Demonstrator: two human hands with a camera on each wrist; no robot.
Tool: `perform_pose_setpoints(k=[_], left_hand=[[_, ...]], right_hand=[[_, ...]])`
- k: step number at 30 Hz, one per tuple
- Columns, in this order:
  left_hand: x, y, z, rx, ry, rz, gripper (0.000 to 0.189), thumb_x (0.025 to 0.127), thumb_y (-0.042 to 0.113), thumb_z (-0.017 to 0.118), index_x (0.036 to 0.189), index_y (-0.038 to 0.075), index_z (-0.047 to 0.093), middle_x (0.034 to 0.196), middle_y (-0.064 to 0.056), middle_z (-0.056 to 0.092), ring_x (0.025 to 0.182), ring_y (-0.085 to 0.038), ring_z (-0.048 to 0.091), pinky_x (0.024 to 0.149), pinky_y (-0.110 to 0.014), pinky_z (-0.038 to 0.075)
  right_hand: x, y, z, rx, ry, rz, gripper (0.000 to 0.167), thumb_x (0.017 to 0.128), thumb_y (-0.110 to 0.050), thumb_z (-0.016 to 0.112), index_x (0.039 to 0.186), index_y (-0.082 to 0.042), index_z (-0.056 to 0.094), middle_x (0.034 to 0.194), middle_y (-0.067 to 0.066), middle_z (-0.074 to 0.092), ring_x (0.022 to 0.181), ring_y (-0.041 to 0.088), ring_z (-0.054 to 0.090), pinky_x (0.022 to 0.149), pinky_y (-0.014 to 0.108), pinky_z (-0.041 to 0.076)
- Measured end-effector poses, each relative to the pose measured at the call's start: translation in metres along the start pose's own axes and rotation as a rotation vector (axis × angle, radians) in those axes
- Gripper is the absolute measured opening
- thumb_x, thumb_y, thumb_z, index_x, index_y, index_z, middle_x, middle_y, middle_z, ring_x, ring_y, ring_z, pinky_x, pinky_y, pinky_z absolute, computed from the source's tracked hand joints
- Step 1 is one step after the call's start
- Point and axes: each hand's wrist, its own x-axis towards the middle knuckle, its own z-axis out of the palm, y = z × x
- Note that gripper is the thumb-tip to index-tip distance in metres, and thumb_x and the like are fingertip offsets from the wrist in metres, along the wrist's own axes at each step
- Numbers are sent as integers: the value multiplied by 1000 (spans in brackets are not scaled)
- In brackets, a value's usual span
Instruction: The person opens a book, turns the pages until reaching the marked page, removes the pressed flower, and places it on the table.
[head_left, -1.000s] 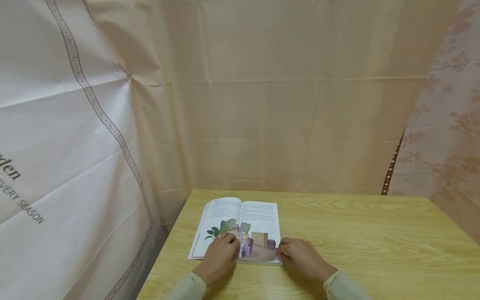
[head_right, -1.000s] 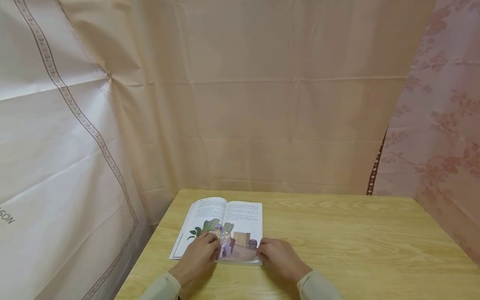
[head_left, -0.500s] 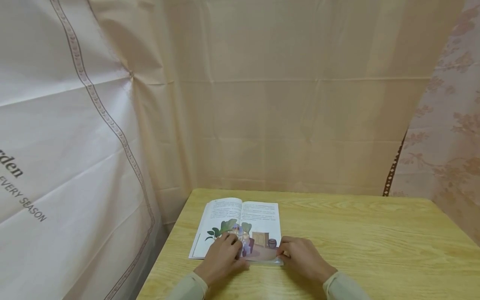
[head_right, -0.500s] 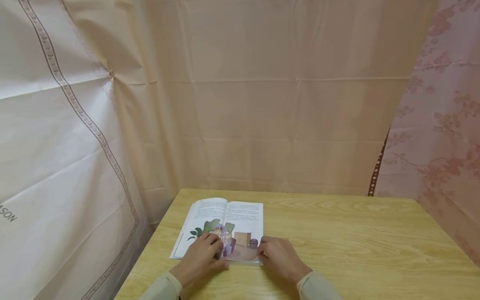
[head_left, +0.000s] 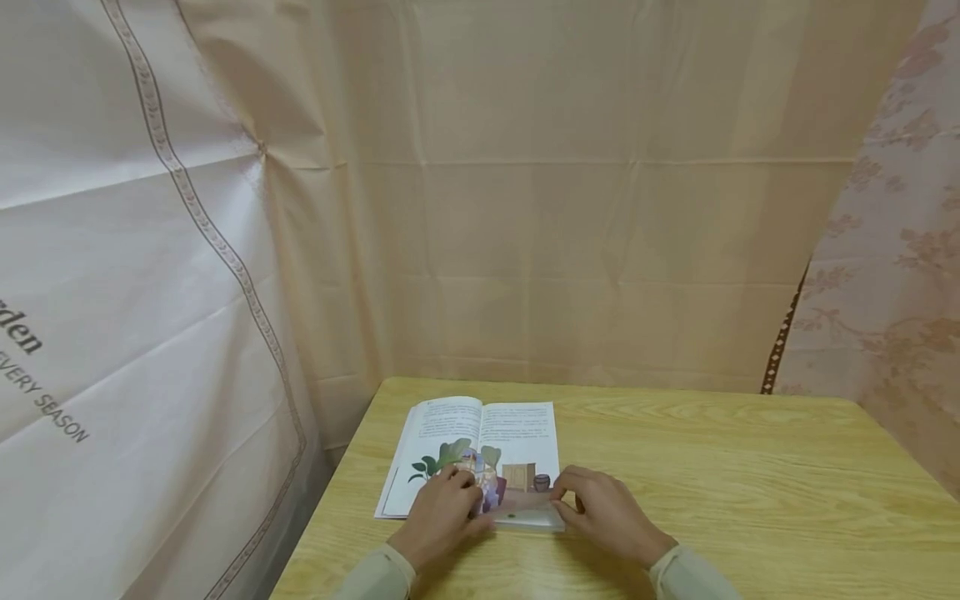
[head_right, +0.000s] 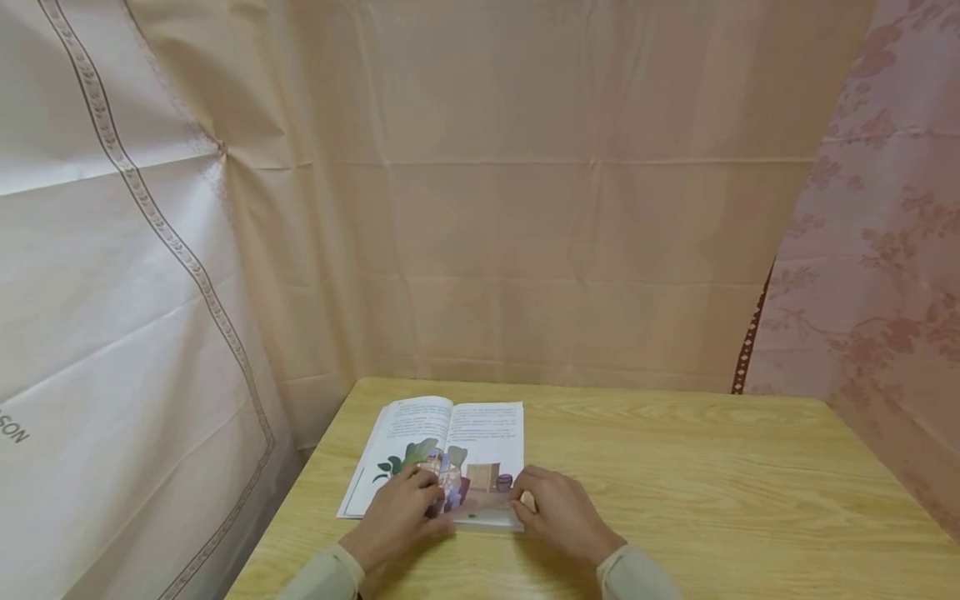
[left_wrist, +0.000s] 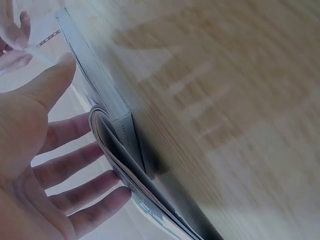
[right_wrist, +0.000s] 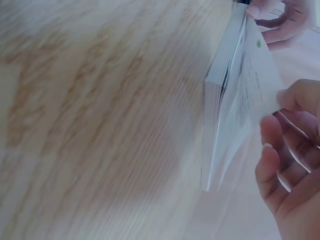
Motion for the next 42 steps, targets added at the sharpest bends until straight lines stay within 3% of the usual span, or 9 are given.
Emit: perform_pose_setpoints(k=[8, 12, 16, 18, 22, 26, 30, 35, 42], left_hand=[[-2, 2, 0, 2, 54, 4, 27, 97, 41, 69, 87, 19, 80, 100, 2, 70, 95, -18, 58, 82, -33, 53], [-2, 3, 1, 25, 91, 6, 19, 97, 31, 70, 89, 17, 79, 100, 2, 71, 93, -19, 59, 80, -33, 54], [-2, 2, 1, 23, 99, -40, 15, 94, 22, 73, 95, 8, 76, 103, -4, 70, 96, -22, 63, 80, -36, 56], [-2, 2, 1, 1, 84, -79, 21, 94, 22, 74, 102, 3, 73, 107, -9, 68, 98, -24, 64, 81, -38, 57], [-2, 2, -1, -47, 77, -131, 30, 92, 21, 77, 108, -1, 66, 106, -14, 66, 96, -26, 66, 78, -39, 58], [-2, 3, -3, -31, 99, -130, 29, 89, 21, 80, 102, 4, 60, 98, -10, 65, 86, -23, 65, 70, -37, 56], [-4, 4, -1, 3, 146, -108, 30, 86, 20, 81, 96, 7, 56, 87, -5, 58, 74, -20, 59, 62, -35, 52], [-5, 4, 1, 23, 173, -81, 19, 85, 11, 77, 97, 9, 63, 79, 0, 52, 60, -14, 49, 52, -28, 43], [-6, 4, -1, 10, 121, -62, 35, 76, 1, 77, 107, 14, 71, 83, -2, 52, 55, -12, 44, 45, -26, 34]], right_hand=[[3, -4, 0, -15, 130, -62, 7, 91, -16, 79, 95, -18, 74, 94, -17, 65, 59, -8, 42, 50, 16, 41], [3, -4, 0, 6, 166, -31, 28, 88, -13, 82, 112, -14, 69, 102, -9, 66, 59, -8, 41, 50, 17, 41], [0, -3, -1, 27, 83, 77, 61, 86, -17, 85, 140, -13, 55, 113, -2, 64, 60, -5, 44, 51, 19, 42], [-2, -1, 1, 34, 11, 112, 69, 86, -20, 85, 145, -14, 51, 119, 1, 63, 62, -4, 45, 53, 21, 43], [-7, 3, 7, -30, -85, 100, 68, 83, -27, 87, 142, -17, 55, 123, 1, 62, 71, -1, 49, 64, 27, 50], [-9, 4, 9, -89, -116, 59, 63, 80, -31, 89, 135, -16, 61, 120, -3, 64, 86, 3, 56, 77, 37, 55], [-9, 4, 9, -102, -129, 31, 51, 80, -31, 88, 125, -16, 67, 113, -5, 64, 89, 5, 59, 77, 37, 55], [-7, 7, 9, -109, -144, 15, 34, 83, -30, 86, 112, -18, 73, 110, -7, 64, 85, 3, 56, 73, 34, 54], [-4, 12, 9, -108, -153, 15, 27, 82, -31, 87, 104, -20, 75, 108, -9, 64, 85, 3, 56, 74, 32, 55]])
